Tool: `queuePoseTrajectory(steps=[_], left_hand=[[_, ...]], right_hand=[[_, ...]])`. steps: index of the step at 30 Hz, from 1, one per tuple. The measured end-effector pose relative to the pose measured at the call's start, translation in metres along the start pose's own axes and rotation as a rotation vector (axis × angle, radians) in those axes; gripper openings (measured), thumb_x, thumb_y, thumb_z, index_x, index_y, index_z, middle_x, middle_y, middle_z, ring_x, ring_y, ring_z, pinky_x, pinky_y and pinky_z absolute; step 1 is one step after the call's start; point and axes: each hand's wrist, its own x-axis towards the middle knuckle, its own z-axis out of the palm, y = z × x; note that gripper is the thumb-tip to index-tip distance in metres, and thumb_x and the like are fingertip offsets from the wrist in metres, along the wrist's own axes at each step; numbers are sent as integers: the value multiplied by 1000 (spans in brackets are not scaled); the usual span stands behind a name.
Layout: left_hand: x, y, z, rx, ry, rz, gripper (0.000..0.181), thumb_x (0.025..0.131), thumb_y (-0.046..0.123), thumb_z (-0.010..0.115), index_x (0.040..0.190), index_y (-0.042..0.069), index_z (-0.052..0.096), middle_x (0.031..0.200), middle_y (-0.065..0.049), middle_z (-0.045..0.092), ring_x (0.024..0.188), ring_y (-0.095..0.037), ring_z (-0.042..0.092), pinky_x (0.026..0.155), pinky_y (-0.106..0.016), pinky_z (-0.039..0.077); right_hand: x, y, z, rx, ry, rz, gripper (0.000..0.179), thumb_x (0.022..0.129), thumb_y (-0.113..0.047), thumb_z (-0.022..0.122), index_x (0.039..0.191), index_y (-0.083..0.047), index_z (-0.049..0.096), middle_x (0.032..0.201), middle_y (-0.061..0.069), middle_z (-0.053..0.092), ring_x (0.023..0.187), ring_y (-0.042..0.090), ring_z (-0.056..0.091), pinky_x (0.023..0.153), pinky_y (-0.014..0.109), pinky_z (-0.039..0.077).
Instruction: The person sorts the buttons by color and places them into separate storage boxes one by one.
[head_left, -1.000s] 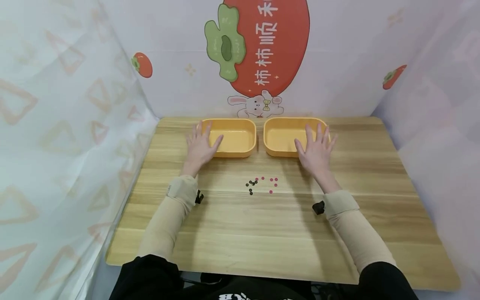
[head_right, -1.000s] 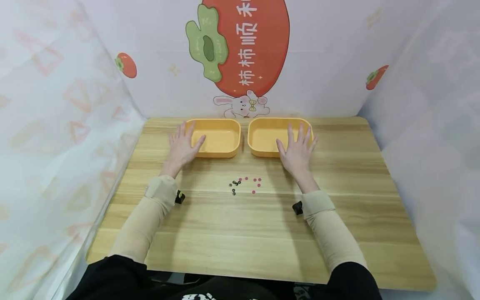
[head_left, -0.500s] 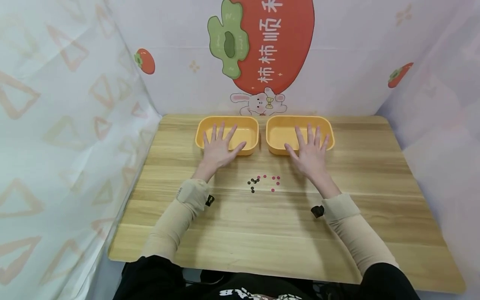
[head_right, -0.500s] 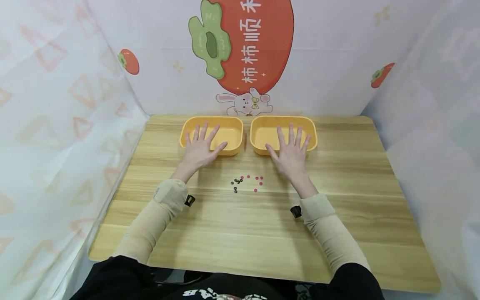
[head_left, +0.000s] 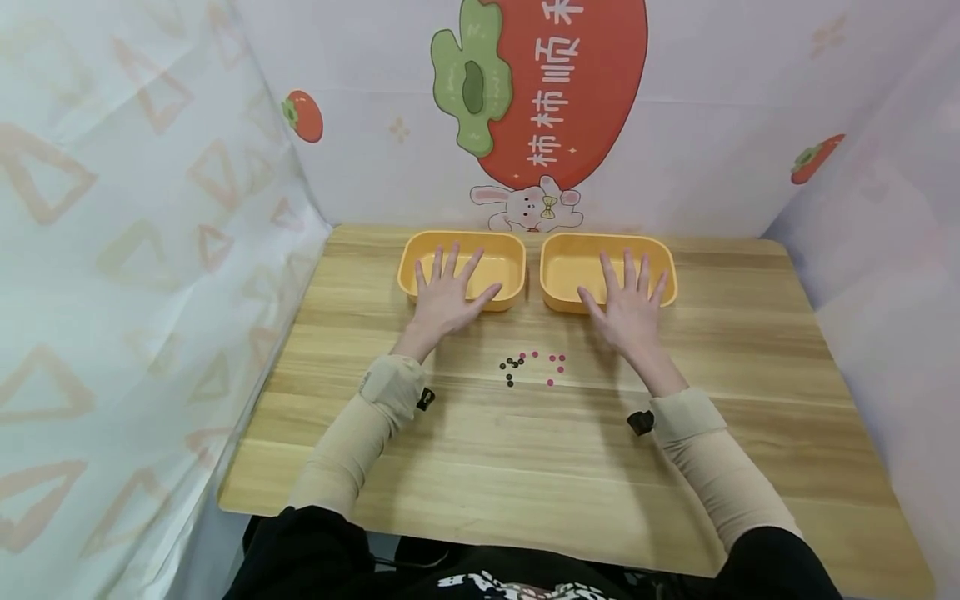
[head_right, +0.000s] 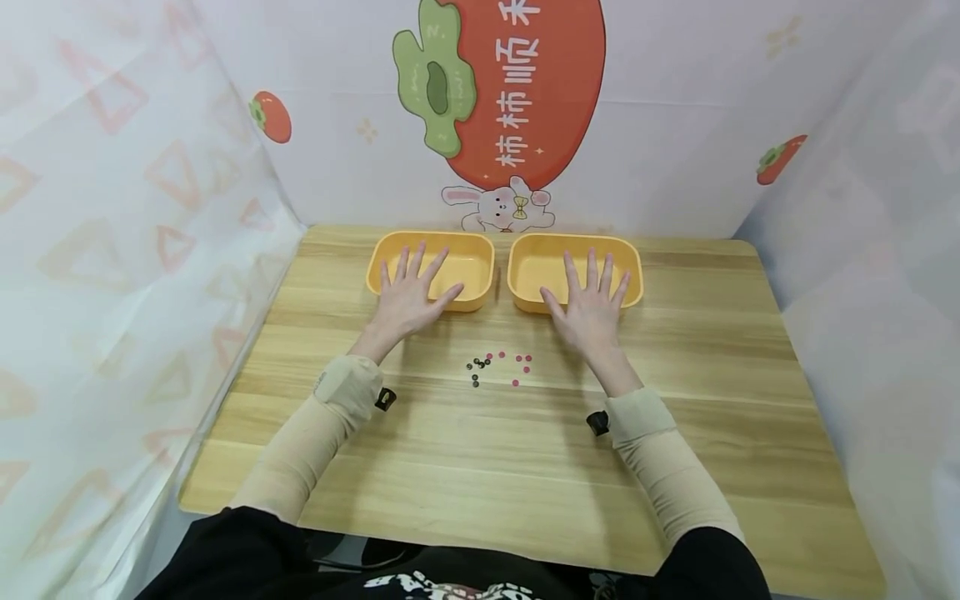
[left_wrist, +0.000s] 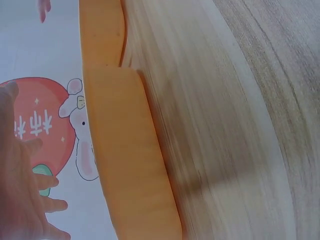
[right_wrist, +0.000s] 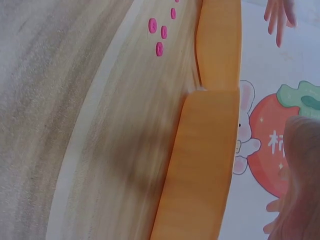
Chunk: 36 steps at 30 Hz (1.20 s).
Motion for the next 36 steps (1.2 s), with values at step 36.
queuePoseTrajectory(steps=[36], left_hand=[[6, -19, -4, -23, 11, -53, 84, 110, 59, 55, 178, 36, 11, 187, -15, 4, 173, -47, 4, 137, -78, 6]], right_hand=[[2, 0, -1, 24, -2, -21, 80, 113, -58, 42, 179, -22, 13, 185, 25, 3, 171, 53, -4, 134, 79, -11]])
